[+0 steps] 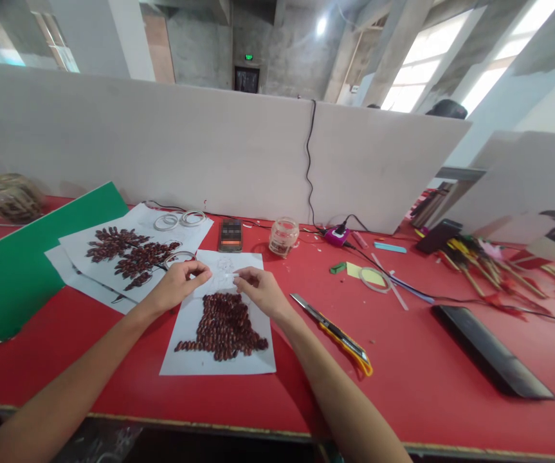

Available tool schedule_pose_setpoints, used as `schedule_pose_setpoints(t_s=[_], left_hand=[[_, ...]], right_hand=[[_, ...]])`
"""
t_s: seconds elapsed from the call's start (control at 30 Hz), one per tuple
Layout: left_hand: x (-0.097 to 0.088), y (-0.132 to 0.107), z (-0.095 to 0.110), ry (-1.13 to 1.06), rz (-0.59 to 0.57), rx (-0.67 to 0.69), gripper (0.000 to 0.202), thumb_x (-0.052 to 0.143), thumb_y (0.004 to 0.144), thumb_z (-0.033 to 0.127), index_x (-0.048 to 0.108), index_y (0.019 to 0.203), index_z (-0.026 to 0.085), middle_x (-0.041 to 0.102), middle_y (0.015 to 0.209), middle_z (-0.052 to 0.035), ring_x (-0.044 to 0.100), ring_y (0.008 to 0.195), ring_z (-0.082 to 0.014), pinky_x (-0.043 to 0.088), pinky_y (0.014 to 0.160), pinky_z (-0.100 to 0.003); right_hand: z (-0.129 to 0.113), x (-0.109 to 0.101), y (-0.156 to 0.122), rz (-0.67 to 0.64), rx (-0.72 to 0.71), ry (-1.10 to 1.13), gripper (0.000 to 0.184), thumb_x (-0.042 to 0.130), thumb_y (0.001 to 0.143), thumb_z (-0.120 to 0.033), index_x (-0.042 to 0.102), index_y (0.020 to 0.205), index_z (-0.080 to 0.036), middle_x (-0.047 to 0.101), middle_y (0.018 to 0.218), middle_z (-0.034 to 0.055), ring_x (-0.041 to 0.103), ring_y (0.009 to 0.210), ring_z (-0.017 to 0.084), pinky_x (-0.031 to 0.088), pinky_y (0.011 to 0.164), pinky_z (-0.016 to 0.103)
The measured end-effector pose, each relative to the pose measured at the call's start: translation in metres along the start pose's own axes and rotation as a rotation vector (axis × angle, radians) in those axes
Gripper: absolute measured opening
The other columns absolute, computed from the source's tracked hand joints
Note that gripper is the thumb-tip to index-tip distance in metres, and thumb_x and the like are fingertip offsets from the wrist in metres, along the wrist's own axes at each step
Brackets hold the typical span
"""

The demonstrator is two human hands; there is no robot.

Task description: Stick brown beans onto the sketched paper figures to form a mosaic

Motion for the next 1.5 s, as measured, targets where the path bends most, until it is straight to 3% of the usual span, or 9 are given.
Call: schedule_pose_setpoints(t_s=[0.07, 0.23, 0.4, 0.53, 0.67, 0.9, 1.17, 1.33, 1.5], left_hand=[[0.0, 0.0, -0.006, -0.024, -0.003, -0.03, 0.027, 0.063, 0.094, 0.041, 0.073, 0.09, 0.017, 0.077, 0.09, -0.0043, 0.07, 0.086, -0.0205, 0.055, 0.081, -0.029], [0.001, 0.0, -0.011, -0.013, -0.002, -0.07, 0.028, 0.064, 0.092, 0.041, 0.073, 0.088, 0.016, 0.077, 0.089, -0.0053, 0.07, 0.085, -0.0205, 0.055, 0.081, -0.03], [0.001, 0.0, -0.015, 0.026, -0.028, -0.088, 0.027, 0.064, 0.09, 0.041, 0.074, 0.089, 0.016, 0.078, 0.09, -0.0057, 0.07, 0.085, -0.0204, 0.053, 0.081, -0.029], [0.001, 0.005, -0.021, 0.111, -0.072, -0.12, 0.028, 0.066, 0.086, 0.042, 0.077, 0.085, 0.016, 0.078, 0.086, -0.0053, 0.07, 0.082, -0.0208, 0.052, 0.078, -0.029], [0.007, 0.015, -0.032, 0.272, -0.177, -0.194, 0.029, 0.066, 0.083, 0.041, 0.078, 0.083, 0.015, 0.078, 0.083, -0.0063, 0.071, 0.08, -0.0215, 0.05, 0.075, -0.028], [0.021, 0.023, -0.049, 0.417, -0.374, -0.267, 0.022, 0.068, 0.076, 0.034, 0.078, 0.079, 0.016, 0.078, 0.079, -0.0051, 0.07, 0.079, -0.0209, 0.045, 0.068, -0.026], [0.034, 0.03, -0.057, 0.52, -0.604, -0.381, 0.018, 0.072, 0.068, 0.03, 0.079, 0.077, 0.017, 0.071, 0.07, 0.0, 0.06, 0.067, -0.0145, 0.041, 0.062, -0.022], [0.038, 0.035, -0.059, 0.581, -0.709, -0.49, 0.016, 0.077, 0.066, 0.032, 0.076, 0.071, 0.017, 0.058, 0.054, 0.0028, 0.047, 0.051, -0.0116, 0.036, 0.052, -0.023], [0.041, 0.035, -0.057, 0.6, -0.763, -0.559, 0.018, 0.081, 0.065, 0.032, 0.074, 0.07, 0.016, 0.06, 0.058, 0.0005, 0.052, 0.053, -0.0123, 0.044, 0.055, -0.022]], right_hand=[[0.0, -0.004, 0.0, 0.016, -0.006, -0.04, 0.033, 0.075, 0.082, -0.051, 0.074, 0.088, -0.018, 0.071, 0.074, 0.0022, 0.064, 0.067, 0.016, 0.05, 0.065, 0.029], [-0.009, -0.01, -0.002, 0.074, -0.029, -0.213, 0.032, 0.068, 0.087, -0.049, 0.074, 0.083, -0.017, 0.07, 0.073, 0.0019, 0.06, 0.064, 0.015, 0.046, 0.062, 0.027], [-0.02, -0.007, 0.0, 0.044, -0.06, -0.441, 0.026, 0.061, 0.09, -0.036, 0.075, 0.078, -0.018, 0.073, 0.072, 0.0023, 0.062, 0.067, 0.015, 0.045, 0.066, 0.027], [-0.021, 0.0, 0.005, -0.054, -0.062, -0.585, 0.02, 0.062, 0.09, -0.029, 0.076, 0.08, -0.018, 0.076, 0.077, 0.0027, 0.063, 0.07, 0.015, 0.044, 0.068, 0.026], [-0.017, 0.011, 0.014, -0.167, -0.04, -0.772, 0.022, 0.061, 0.092, -0.025, 0.074, 0.076, -0.015, 0.069, 0.068, 0.0013, 0.055, 0.062, 0.012, 0.037, 0.062, 0.024], [-0.005, 0.031, 0.029, -0.377, -0.058, -0.86, 0.019, 0.063, 0.087, -0.013, 0.07, 0.069, -0.014, 0.065, 0.065, -0.001, 0.048, 0.061, 0.01, 0.033, 0.062, 0.023], [-0.001, 0.043, 0.031, -0.602, -0.014, -0.966, 0.015, 0.063, 0.09, -0.018, 0.074, 0.08, -0.015, 0.072, 0.078, 0.0035, 0.057, 0.068, 0.012, 0.036, 0.063, 0.022], [0.003, 0.049, 0.034, -0.752, 0.096, -0.994, 0.017, 0.061, 0.09, -0.02, 0.077, 0.095, -0.017, 0.075, 0.081, 0.0029, 0.058, 0.052, 0.01, 0.04, 0.056, 0.022], [0.003, 0.049, 0.039, -0.786, 0.13, -1.03, 0.021, 0.062, 0.088, -0.021, 0.079, 0.1, -0.017, 0.078, 0.086, 0.004, 0.063, 0.057, 0.011, 0.042, 0.059, 0.022]])
Point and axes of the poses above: each hand's wrist, its own y-axis towards the middle knuckle, its own x-axis out of the palm, z = x × y, the point moved 10 cm from there along y, towards the middle knuckle
